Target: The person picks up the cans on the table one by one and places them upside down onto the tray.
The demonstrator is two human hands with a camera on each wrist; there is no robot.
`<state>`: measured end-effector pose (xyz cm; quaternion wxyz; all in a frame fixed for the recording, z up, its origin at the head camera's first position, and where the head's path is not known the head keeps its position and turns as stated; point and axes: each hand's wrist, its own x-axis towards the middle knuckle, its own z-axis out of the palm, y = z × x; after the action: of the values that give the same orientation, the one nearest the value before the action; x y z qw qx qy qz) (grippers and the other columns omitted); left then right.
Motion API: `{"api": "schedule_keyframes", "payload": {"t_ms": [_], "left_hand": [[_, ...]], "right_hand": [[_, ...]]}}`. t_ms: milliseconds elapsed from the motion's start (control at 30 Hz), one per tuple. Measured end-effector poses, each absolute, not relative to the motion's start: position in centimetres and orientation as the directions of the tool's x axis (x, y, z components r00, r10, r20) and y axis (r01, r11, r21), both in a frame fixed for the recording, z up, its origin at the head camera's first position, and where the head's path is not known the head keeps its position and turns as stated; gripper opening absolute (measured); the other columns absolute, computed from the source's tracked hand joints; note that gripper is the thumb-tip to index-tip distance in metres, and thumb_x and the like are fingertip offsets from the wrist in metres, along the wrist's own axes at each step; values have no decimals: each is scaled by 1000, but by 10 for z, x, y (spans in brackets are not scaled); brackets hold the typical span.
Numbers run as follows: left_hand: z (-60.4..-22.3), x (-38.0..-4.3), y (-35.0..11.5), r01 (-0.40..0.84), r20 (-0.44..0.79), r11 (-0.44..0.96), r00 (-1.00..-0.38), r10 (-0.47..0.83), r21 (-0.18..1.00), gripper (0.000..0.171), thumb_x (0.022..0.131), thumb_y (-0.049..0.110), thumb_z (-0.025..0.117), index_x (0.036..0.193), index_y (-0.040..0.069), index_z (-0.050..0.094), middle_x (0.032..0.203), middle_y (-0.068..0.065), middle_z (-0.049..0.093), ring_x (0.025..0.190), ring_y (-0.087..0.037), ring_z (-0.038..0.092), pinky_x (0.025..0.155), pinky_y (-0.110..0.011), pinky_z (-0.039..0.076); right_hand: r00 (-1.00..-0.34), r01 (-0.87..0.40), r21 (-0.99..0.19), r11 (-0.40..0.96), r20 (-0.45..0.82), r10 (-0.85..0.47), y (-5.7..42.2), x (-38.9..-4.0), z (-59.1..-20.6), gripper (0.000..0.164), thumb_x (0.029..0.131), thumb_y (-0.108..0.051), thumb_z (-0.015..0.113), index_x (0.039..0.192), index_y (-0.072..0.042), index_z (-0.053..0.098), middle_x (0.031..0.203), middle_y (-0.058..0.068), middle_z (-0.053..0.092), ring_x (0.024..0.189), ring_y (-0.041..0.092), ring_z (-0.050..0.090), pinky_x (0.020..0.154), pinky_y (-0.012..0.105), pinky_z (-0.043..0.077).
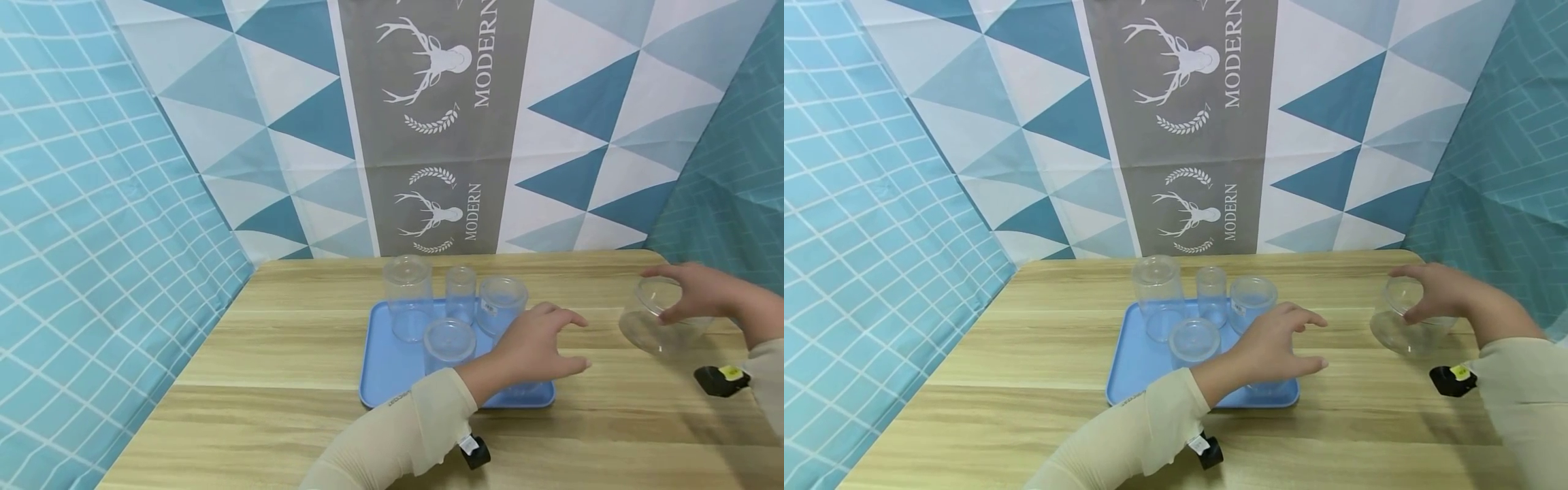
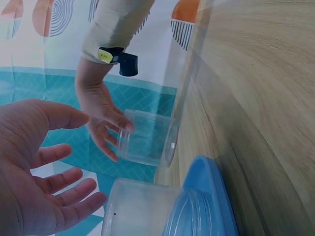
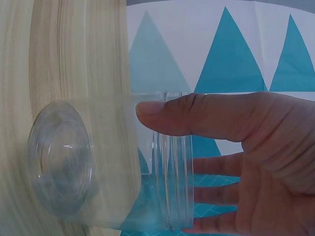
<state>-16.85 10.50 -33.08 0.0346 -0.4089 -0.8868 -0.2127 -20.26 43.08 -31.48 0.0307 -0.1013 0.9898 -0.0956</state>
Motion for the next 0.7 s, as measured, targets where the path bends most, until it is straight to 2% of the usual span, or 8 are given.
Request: {"api": "schedule_keyframes", "payload": {"t_ms": [100,333,700], "left_hand": [[-330,-169,108,745,237,568,-657,716,351,49,84,48,72,129,32,60,125,15,54,105,5,51,76,-5,38],[-330,-169,113,749,262,536,-648,715,391,49,83,47,73,128,30,62,121,16,55,99,8,50,72,-3,34],[-337,-177,122,628,273,432,-720,638,648,47,81,38,78,124,27,64,124,17,55,94,10,55,70,-4,40]], "right_hand": [[-977,-197,-187,962,-40,-208,429,-202,-313,91,61,-29,91,130,12,47,123,47,45,108,66,42,72,63,49],[-980,-179,-196,964,-46,-191,423,-199,-312,89,60,-29,91,127,12,50,121,45,47,106,64,44,72,66,49],[-973,-229,-167,959,6,-231,410,-195,-300,86,61,-27,91,127,10,51,118,42,51,105,59,48,72,61,49]]}}
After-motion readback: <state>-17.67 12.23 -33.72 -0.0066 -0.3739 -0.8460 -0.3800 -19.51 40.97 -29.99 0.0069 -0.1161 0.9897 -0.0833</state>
